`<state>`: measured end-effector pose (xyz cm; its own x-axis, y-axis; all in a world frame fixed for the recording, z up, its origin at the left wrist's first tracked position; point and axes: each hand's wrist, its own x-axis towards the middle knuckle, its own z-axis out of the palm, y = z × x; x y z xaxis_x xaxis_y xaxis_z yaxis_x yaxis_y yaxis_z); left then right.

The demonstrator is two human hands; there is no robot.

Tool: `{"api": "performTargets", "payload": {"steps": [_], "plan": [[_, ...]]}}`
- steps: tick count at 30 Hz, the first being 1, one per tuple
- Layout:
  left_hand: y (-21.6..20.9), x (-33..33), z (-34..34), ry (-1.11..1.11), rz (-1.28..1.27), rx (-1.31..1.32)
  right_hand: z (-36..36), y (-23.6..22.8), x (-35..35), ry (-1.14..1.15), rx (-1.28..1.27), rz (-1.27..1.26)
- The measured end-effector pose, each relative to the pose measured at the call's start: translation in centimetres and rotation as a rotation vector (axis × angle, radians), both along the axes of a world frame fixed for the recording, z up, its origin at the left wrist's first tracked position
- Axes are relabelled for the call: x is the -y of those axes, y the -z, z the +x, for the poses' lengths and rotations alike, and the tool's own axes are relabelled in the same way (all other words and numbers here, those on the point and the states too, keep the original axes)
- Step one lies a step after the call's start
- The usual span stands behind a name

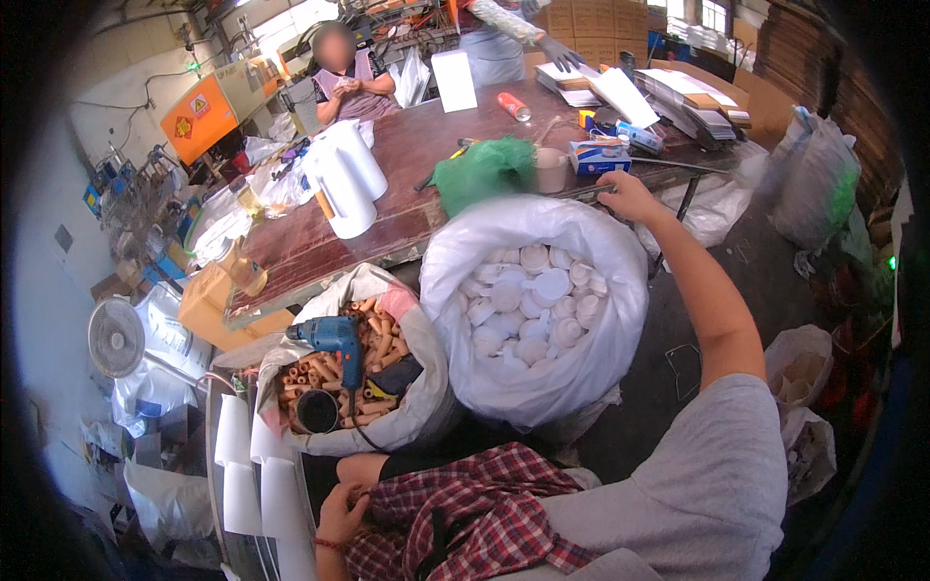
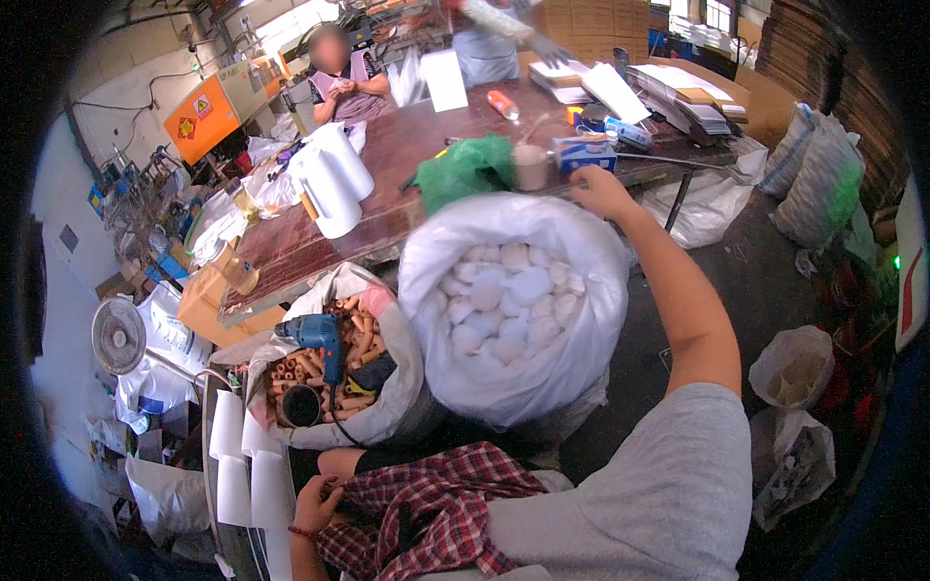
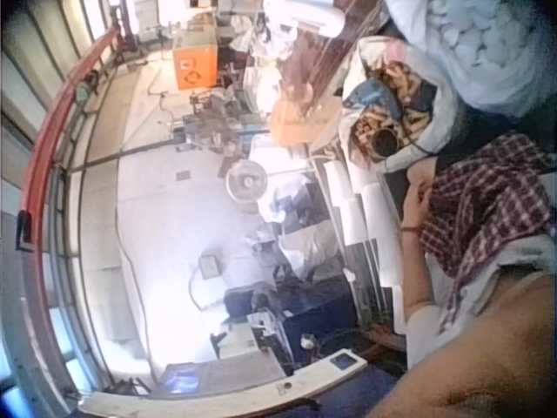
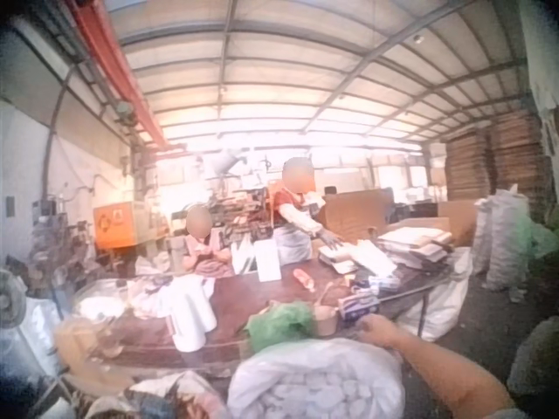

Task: The person picks up white plastic parts from bags, drills holes into them while attaching wooden handles, and wipes the exterior surfaces with a cloth.

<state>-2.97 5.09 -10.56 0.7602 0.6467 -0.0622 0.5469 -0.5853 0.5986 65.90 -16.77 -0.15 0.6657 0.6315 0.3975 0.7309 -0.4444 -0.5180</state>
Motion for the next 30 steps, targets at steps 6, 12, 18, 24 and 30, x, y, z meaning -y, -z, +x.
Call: {"api": "performTargets", "payload": {"steps": [6,12,18,24,30], "plan": [[1.0,0.5,-1.2,-0.066,-0.080,0.042,0.0,1.9,-0.9,-0.008,-0.009,-0.061],[0.0,2.0,-1.2,-0.143,-0.113,-0.058,-0.3,3.2,-2.2,-0.074,0.013,-0.089],[2.1,2.1,-2.2,-0.170,-0.112,-0.018,0.1,4.6,-3.0,-0.124,0.072,-0.086],[4.5,2.7,-3.8,-0.198,-0.100,0.040,-1.9,5.0,-4.5,-0.116,0.097,0.037],[3.3,3.7,-3.2,-0.306,-0.129,0.111,-4.5,4.7,-8.1,-0.227,0.020,0.121]]}}
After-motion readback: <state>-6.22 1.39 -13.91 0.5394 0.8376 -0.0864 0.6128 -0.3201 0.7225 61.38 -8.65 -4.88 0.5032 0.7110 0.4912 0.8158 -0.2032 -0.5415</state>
